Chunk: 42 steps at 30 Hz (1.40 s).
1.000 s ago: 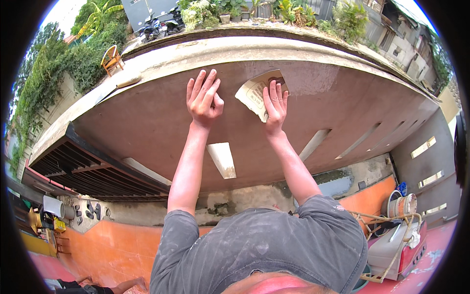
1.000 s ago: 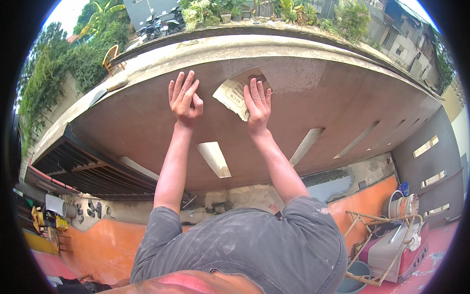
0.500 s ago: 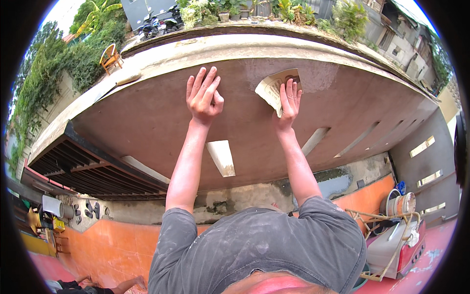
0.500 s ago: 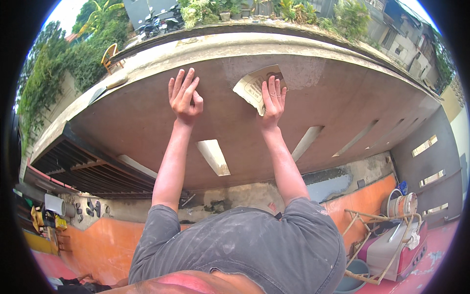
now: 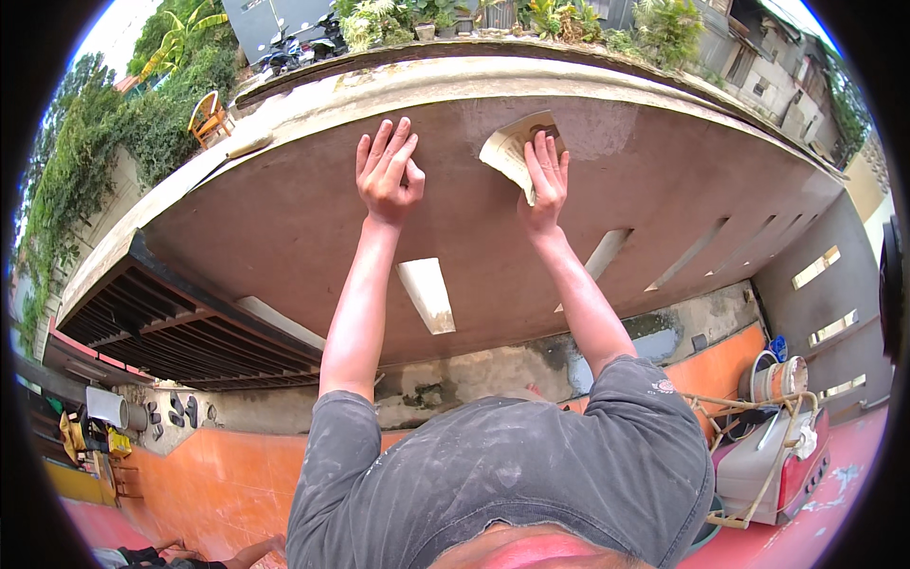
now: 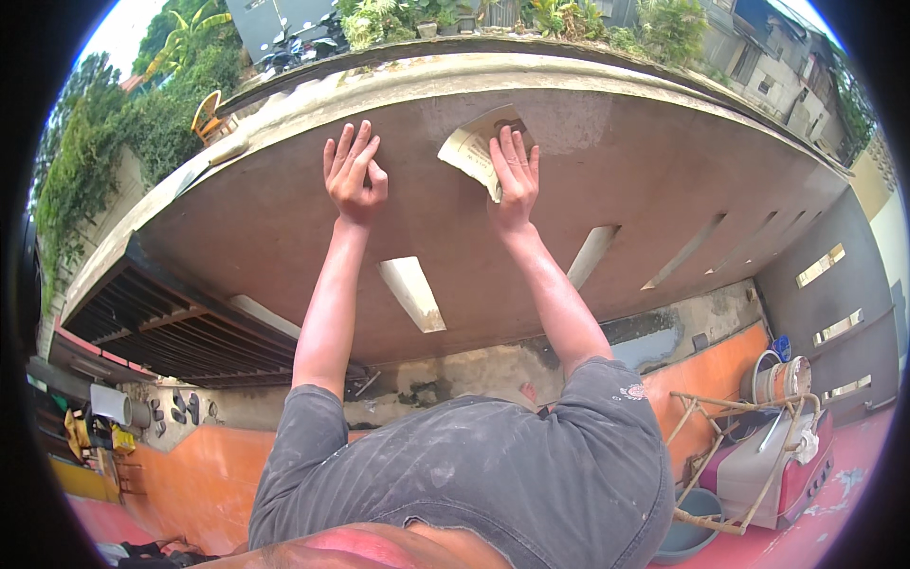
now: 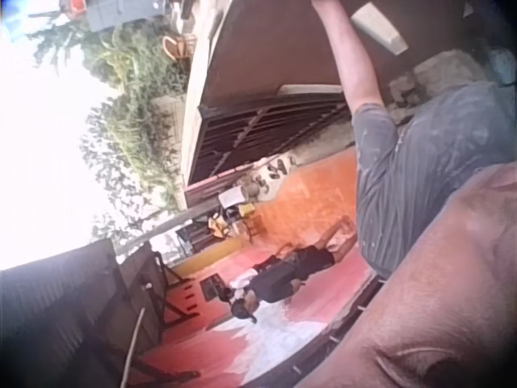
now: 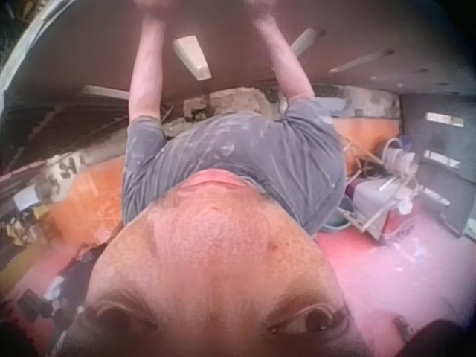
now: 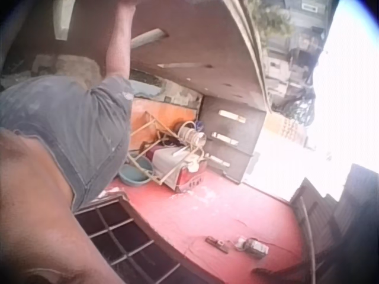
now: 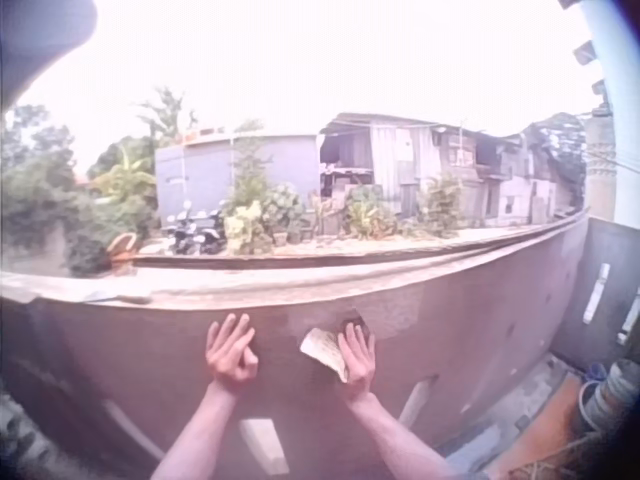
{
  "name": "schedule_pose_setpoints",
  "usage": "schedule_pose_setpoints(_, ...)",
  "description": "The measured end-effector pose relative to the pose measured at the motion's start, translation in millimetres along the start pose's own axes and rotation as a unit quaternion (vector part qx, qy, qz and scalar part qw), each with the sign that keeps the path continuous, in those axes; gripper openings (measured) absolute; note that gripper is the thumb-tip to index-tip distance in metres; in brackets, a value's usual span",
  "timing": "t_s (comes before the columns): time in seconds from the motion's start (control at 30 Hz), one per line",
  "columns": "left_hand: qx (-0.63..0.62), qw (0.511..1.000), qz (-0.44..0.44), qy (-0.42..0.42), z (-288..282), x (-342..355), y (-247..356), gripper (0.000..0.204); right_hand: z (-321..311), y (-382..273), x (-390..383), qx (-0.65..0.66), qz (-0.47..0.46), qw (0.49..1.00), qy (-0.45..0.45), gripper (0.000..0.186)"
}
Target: The person smooths a wet concrete ceiling using a trowel. They repeatedly scrape and flatten the surface, occasionally switching the tool between hands and adjusting their grip to reach different areas.
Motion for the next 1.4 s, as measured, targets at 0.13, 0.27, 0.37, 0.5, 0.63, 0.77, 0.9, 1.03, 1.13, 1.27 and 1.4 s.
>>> schedule_pose_setpoints(0.13,-0.052,0.996,-0.068,-0.035,-7.6,9.0,9.9,0.029,-33.5,71.8,92.1,-0.065,0.144,0.973,0.171,0.051)
schedule_pose_setpoints(0.27,-0.138,0.965,-0.120,-0.188,-37.3,15.1,37.2,0.022,-20.9,39.1,36.0,-0.033,0.080,0.993,0.076,0.057)
schedule_pose_setpoints(0.37,-0.208,0.923,-0.230,-0.229,-62.0,-18.1,64.1,0.021,-38.9,-10.0,-47.4,0.123,0.064,0.982,-0.127,0.048)
schedule_pose_setpoints(0.5,-0.312,0.807,-0.437,-0.245,-73.0,-80.5,116.6,0.036,-103.8,-46.5,-125.8,0.281,0.393,0.834,-0.267,0.036)
schedule_pose_setpoints(0.63,-0.441,0.660,-0.575,-0.199,-52.1,-157.9,167.8,0.057,-153.9,-57.6,-175.2,0.406,0.490,0.702,-0.321,0.039)
schedule_pose_setpoints(0.77,-0.457,0.604,-0.624,-0.194,-43.8,-179.4,226.6,0.041,-193.7,-55.0,-177.0,0.454,0.494,0.654,-0.349,0.039)
schedule_pose_setpoints(0.9,-0.464,0.556,-0.667,-0.172,-48.5,-197.6,269.6,0.027,-235.5,-47.9,-184.3,0.413,0.511,0.644,-0.391,0.039)
schedule_pose_setpoints(1.03,-0.444,0.549,-0.674,-0.215,-60.2,-210.8,296.3,0.017,-269.1,-41.6,-199.4,0.398,0.528,0.610,-0.436,0.044)
schedule_pose_setpoints(1.13,-0.443,0.547,-0.679,-0.208,-65.8,-205.8,305.8,0.015,-281.8,-34.5,-223.7,0.396,0.568,0.578,-0.432,0.042)
schedule_pose_setpoints(1.27,-0.458,0.557,-0.682,-0.121,-74.9,-195.7,288.9,0.015,-288.6,-32.6,-208.6,0.449,0.559,0.578,-0.390,0.046)
schedule_pose_setpoints(1.4,-0.460,0.600,-0.654,-0.022,-90.5,-189.1,245.8,0.014,-276.0,-32.2,-165.3,0.390,0.518,0.647,-0.401,0.043)
Point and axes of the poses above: each hand's wrist, its own x-axis towards the middle knuckle, its own z-axis out of the palm, y = z × x, the point moved 2 cm from there along x, towards the middle knuckle, and after that the axes turned 7 degrees about -x, right-handed, at the moved point
